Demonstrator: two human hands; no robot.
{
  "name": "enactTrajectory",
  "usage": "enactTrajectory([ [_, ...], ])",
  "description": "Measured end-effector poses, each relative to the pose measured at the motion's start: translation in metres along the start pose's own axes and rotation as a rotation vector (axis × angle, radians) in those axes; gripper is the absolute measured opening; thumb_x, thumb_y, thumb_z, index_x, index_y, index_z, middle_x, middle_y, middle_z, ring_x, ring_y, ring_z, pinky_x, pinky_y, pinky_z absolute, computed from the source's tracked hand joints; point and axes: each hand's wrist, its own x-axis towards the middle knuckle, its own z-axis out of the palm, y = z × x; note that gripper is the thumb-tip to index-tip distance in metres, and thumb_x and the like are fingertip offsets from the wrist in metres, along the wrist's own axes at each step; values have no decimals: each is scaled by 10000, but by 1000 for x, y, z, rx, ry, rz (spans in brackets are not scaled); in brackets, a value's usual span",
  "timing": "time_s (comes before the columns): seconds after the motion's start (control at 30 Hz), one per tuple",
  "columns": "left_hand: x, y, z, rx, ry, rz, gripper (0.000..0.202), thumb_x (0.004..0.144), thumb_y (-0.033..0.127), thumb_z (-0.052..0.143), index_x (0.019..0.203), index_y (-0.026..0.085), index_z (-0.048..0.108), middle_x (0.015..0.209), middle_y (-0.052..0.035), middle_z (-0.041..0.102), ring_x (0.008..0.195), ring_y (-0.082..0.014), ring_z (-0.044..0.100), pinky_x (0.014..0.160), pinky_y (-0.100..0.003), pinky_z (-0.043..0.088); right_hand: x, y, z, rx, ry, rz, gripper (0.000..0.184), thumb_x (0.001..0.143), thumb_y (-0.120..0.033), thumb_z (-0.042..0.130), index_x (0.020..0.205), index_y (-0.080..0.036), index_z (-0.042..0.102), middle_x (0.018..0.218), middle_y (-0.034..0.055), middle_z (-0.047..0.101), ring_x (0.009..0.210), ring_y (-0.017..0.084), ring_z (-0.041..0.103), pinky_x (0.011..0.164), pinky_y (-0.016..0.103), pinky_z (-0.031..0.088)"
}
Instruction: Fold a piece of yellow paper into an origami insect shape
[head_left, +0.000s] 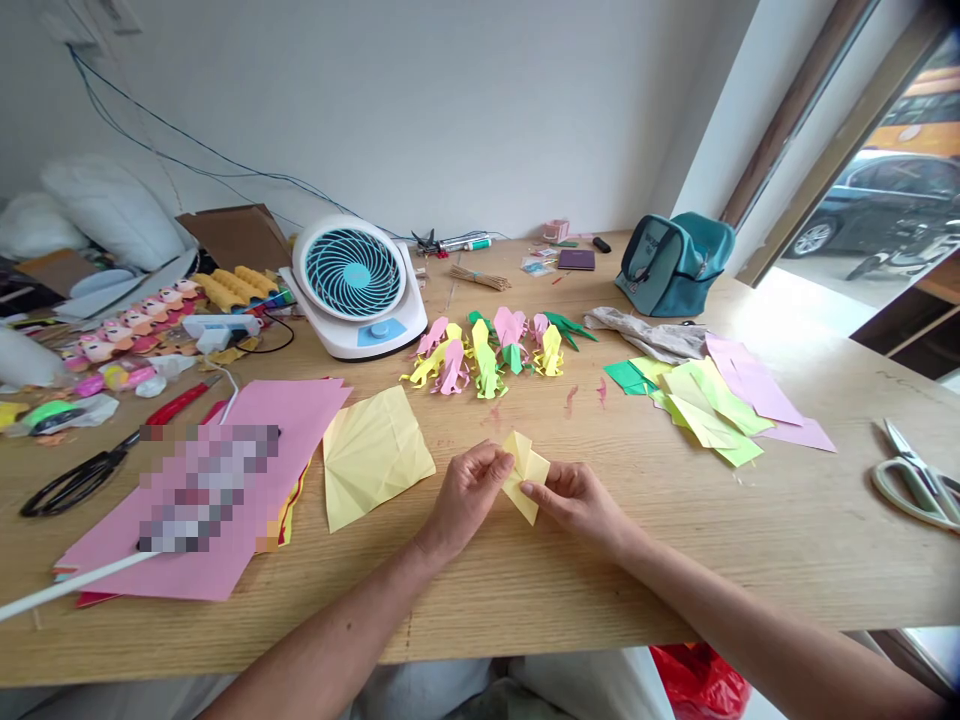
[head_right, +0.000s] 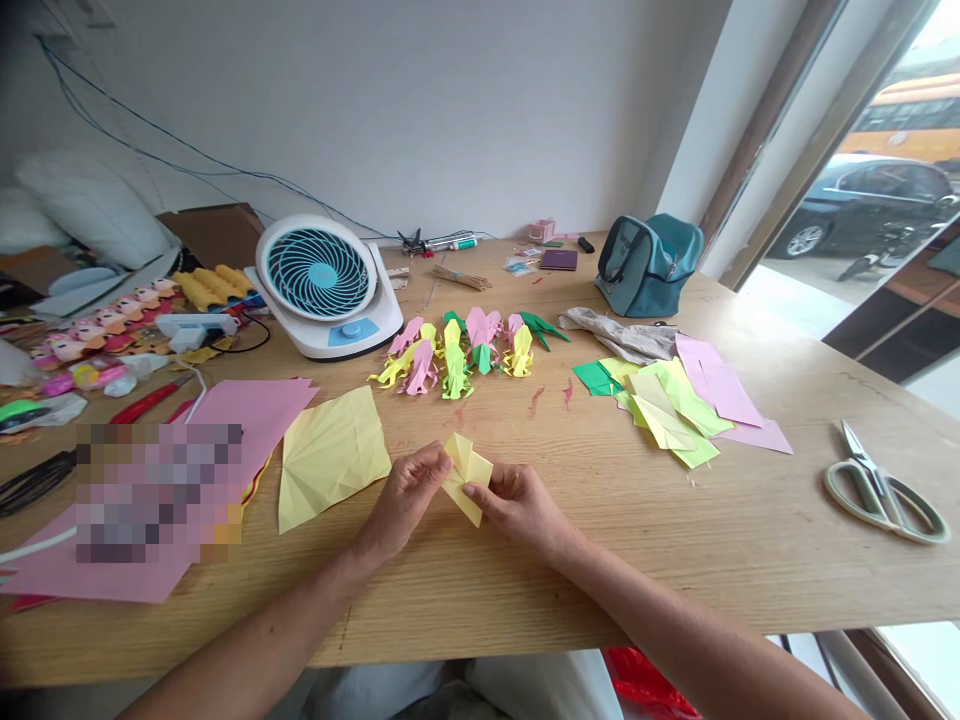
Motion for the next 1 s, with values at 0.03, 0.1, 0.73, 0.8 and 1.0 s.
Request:
enactTrajectory([
  [0.03, 0, -1, 1, -1, -22, -2, 410, 907, 488, 558, 663, 161, 518, 690, 18, 456, 675, -116, 413, 639, -226, 357, 1, -1, 0, -9, 21, -7, 515, 677, -647, 760, 665, -157, 601, 600, -17, 522, 563, 92, 378, 522, 237, 311],
  [0.1, 0, -5, 3, -5, -40, -14, 336, 865, 465, 619, 744, 154, 583, 738, 8, 507, 703, -125, 451, 653, -224, 384, 2, -3, 0, -23, 45, -14, 523, 671, -655, 758, 643, -162, 587, 569, -28, 486, 545, 84, 343, 505, 236, 290],
  [0.73, 6, -17, 3, -281, 47, -184, 365, 785, 497, 716, 813, 149, 612, 704, 22, 553, 670, -109, 493, 648, -226, 412, 2, 4, -9, -154, 29, 12, 497, 770, -662, 667, 717, -168, 679, 675, 13, 584, 651, 138, 466, 591, 257, 343],
  [0.8, 7, -16, 4, -288, 47, -174, 364, 779, 494, 725, 779, 148, 610, 672, 28, 544, 641, -97, 485, 632, -220, 401, 2, 2, -10, -134, 46, 14, 479, 762, -651, 681, 714, -175, 691, 688, 19, 612, 681, 150, 502, 637, 265, 376],
  [1.0, 6, -14, 6, -307, 53, -185, 333, 763, 451, 743, 763, 142, 621, 651, 29, 574, 601, -81, 488, 605, -213, 403, 1, -2, -10, -120, 67, 37, 452, 753, -628, 708, 704, -178, 711, 687, 16, 636, 672, 145, 521, 660, 269, 394],
])
